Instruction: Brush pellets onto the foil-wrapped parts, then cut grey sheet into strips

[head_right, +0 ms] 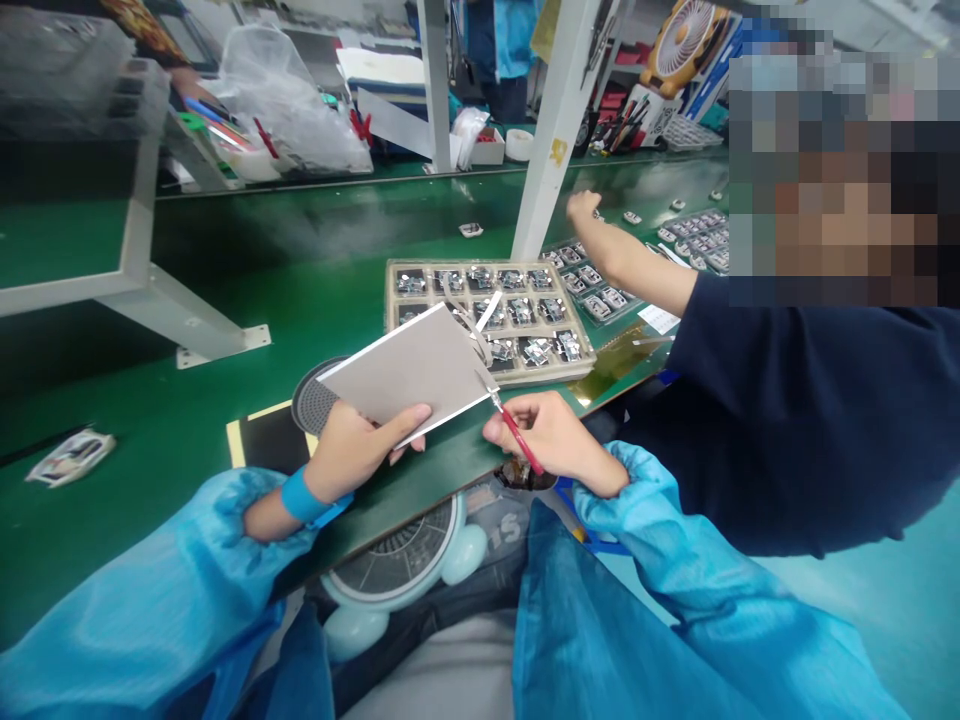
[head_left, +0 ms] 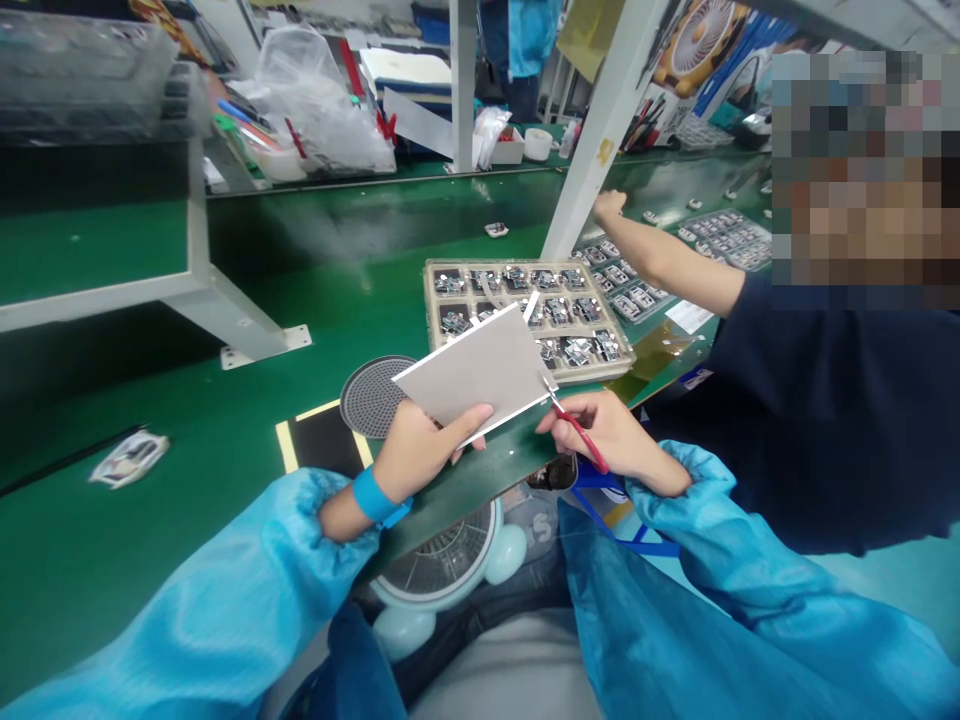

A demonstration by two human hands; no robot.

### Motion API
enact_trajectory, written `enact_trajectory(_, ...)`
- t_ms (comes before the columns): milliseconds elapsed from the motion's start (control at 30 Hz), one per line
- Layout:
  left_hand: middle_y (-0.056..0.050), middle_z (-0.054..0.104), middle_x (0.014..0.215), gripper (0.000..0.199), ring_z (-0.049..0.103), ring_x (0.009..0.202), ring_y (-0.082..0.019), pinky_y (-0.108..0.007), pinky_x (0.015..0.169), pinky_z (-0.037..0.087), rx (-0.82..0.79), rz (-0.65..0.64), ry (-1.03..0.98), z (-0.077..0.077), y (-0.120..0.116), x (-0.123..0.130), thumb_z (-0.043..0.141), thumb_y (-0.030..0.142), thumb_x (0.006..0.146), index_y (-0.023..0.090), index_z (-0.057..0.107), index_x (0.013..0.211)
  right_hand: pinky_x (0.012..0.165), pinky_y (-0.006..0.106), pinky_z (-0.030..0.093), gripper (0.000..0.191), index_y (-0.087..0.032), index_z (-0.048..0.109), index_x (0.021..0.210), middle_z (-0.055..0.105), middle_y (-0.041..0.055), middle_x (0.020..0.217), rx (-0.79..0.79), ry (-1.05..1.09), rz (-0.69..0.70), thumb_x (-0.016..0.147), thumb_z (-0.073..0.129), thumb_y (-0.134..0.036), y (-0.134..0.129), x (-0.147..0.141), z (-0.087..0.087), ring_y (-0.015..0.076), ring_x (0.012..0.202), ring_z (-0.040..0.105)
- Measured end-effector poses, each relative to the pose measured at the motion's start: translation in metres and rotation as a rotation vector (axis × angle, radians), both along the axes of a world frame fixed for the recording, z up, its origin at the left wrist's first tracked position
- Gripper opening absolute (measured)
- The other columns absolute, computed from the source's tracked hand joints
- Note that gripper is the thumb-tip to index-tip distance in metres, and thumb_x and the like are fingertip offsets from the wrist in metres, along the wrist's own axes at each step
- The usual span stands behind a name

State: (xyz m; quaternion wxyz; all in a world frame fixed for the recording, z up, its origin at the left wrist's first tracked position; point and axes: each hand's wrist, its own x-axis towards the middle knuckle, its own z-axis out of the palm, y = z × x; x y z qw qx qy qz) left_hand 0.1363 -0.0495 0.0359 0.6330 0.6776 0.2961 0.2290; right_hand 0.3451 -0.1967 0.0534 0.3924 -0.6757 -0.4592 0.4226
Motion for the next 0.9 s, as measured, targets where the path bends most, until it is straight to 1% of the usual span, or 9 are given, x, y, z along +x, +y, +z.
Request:
enact_trajectory(133,-0.005,0.068,0.056,0.033,0.045,0.036,-0.009,-0.021,0.036,0.038,-0.016,-0.014,-0.009,-0.005,0.001,0.0,0.073,0.044,0.085,0.014,0.068,0.076,0.044,0.023,0.033,0.054,-0.015,0.066,0.067,0.059,0.0015,0.051,-0.052,-0.012,-0.025,0.074,0.076,-0.067,0.003,0.0,0.001,0.0115,0.045,0.048)
enact_trajectory(200,-0.005,0.067,0.056,0.032,0.045,0.036,-0.009,-0.021,0.036,0.037,-0.027,-0.029,-0.012,-0.006,0.001,0.0,0.074,0.044,0.085,0.014,0.068,0.076,0.046,0.024,0.034,0.055,-0.015,0.066,0.067,0.062,0.0023,0.056,-0.016,-0.012,-0.008,0.074,0.075,-0.068,0.005,0.0,0.001,0.0121,0.049,0.051)
enact_trajectory(267,-0.005,0.067,0.055,0.032,0.044,0.036,-0.009,-0.021,0.036,0.036,-0.036,-0.053,-0.009,-0.005,0.001,0.0,0.074,0.044,0.085,0.014,0.068,0.076,0.049,0.024,0.035,0.055,-0.014,0.066,0.068,0.063,0.0024,0.059,0.041,-0.007,0.012,0.074,0.075,-0.069,0.006,0.0,0.002,0.0121,0.053,0.052)
enact_trajectory(300,-0.005,0.067,0.055,0.032,0.044,0.036,-0.009,-0.02,0.036,0.036,-0.036,-0.063,-0.008,-0.004,0.001,0.0,0.074,0.044,0.085,0.014,0.068,0.074,0.049,0.024,0.035,0.055,-0.014,0.067,0.068,0.062,0.002,0.058,0.042,-0.003,0.014,0.074,0.075,-0.069,0.007,0.0,0.002,0.0117,0.051,0.051)
enact_trajectory(400,-0.005,0.066,0.054,0.035,0.044,0.036,-0.008,-0.02,0.036,0.036,-0.031,-0.06,-0.011,-0.002,0.001,0.0,0.073,0.046,0.084,0.015,0.067,0.071,0.043,0.023,0.03,0.056,-0.015,0.066,0.065,0.056,0.0001,0.048,-0.016,0.01,-0.019,0.072,0.076,-0.069,0.011,0.001,0.005,0.0099,0.043,0.044)
enact_trajectory(533,-0.004,0.065,0.053,0.033,0.043,0.035,-0.009,-0.021,0.035,0.035,-0.058,-0.082,0.004,0.001,0.001,0.0,0.075,0.047,0.082,0.015,0.067,0.075,0.047,0.022,0.034,0.054,-0.015,0.065,0.064,0.061,0.002,0.055,0.025,0.018,0.01,0.072,0.078,-0.066,0.015,0.001,0.008,0.0108,0.049,0.049)
enact_trajectory(700,-0.004,0.065,0.053,0.035,0.042,0.035,-0.009,-0.021,0.034,0.033,-0.062,-0.093,-0.006,0.002,0.001,0.001,0.075,0.049,0.082,0.016,0.067,0.076,0.042,0.022,0.03,0.056,-0.015,0.066,0.064,0.058,0.0006,0.049,-0.058,0.013,-0.03,0.068,0.078,-0.07,0.02,0.003,0.011,0.0098,0.042,0.045)
enact_trajectory(833,-0.003,0.064,0.053,0.034,0.042,0.035,-0.008,-0.021,0.034,0.033,-0.072,-0.09,-0.009,0.001,0.002,0.001,0.075,0.048,0.082,0.016,0.066,0.076,0.049,0.023,0.035,0.056,-0.016,0.064,0.064,0.06,0.0019,0.058,-0.006,0.031,0.022,0.067,0.079,-0.07,0.023,0.003,0.013,0.012,0.052,0.051)
enact_trajectory(900,-0.003,0.064,0.052,0.034,0.042,0.035,-0.008,-0.02,0.034,0.034,-0.074,-0.084,-0.008,0.0,0.002,0.001,0.075,0.047,0.083,0.016,0.066,0.075,0.05,0.023,0.034,0.057,-0.016,0.062,0.064,0.058,0.0012,0.059,0.017,0.018,0.049,0.07,0.076,-0.07,0.024,0.003,0.013,0.0123,0.055,0.049)
